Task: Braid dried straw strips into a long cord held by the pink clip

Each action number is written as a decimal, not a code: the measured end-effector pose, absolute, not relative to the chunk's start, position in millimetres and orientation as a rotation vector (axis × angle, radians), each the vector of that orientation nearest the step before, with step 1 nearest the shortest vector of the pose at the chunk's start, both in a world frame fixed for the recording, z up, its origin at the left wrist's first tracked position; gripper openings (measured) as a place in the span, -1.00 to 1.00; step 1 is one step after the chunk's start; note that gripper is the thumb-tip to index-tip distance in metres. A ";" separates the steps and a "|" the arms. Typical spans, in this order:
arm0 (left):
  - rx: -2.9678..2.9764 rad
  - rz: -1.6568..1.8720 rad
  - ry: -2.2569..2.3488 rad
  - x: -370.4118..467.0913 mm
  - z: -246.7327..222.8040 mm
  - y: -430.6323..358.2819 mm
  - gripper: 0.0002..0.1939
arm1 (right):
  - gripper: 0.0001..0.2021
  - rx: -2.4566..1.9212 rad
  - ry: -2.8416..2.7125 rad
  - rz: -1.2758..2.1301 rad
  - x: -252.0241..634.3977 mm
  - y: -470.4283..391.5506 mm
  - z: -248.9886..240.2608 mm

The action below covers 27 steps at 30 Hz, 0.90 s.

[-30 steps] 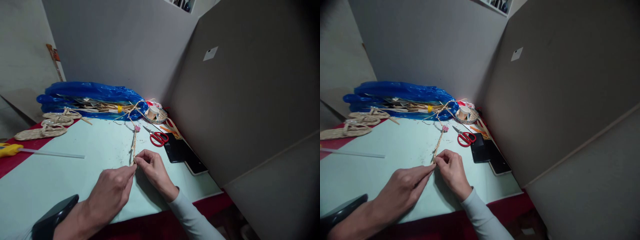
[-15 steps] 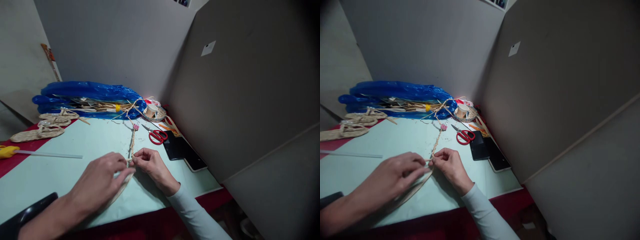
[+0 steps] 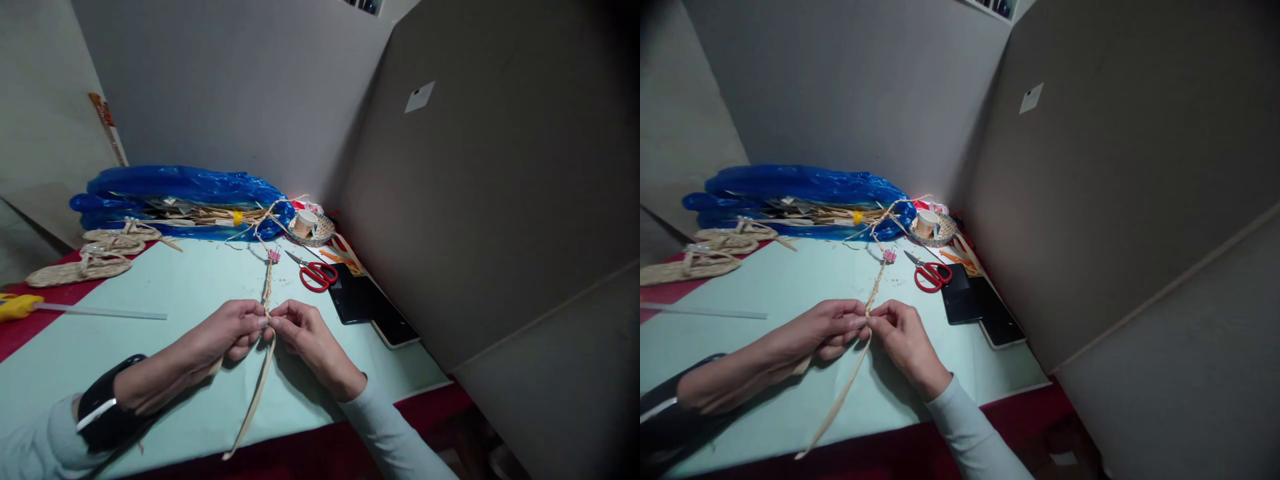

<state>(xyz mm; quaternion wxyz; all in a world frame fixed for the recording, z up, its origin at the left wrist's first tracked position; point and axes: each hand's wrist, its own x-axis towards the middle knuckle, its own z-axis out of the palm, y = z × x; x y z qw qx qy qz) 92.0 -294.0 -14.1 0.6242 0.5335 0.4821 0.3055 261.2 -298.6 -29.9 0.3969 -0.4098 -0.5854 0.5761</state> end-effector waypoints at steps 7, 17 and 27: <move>1.190 0.807 1.169 91.1 -16.9 -298.7 -0.73 | -0.86 -1.154 -1.686 1.196 259.1 -300.4 -30.7; 1.126 0.882 1.213 97.2 -16.9 -300.6 -0.75 | -0.86 -1.154 -1.799 1.035 262.7 -304.8 -27.4; 1.154 0.935 1.286 101.0 -30.0 -294.5 -0.82 | -0.79 -1.076 -2.055 0.299 255.8 -314.4 -36.0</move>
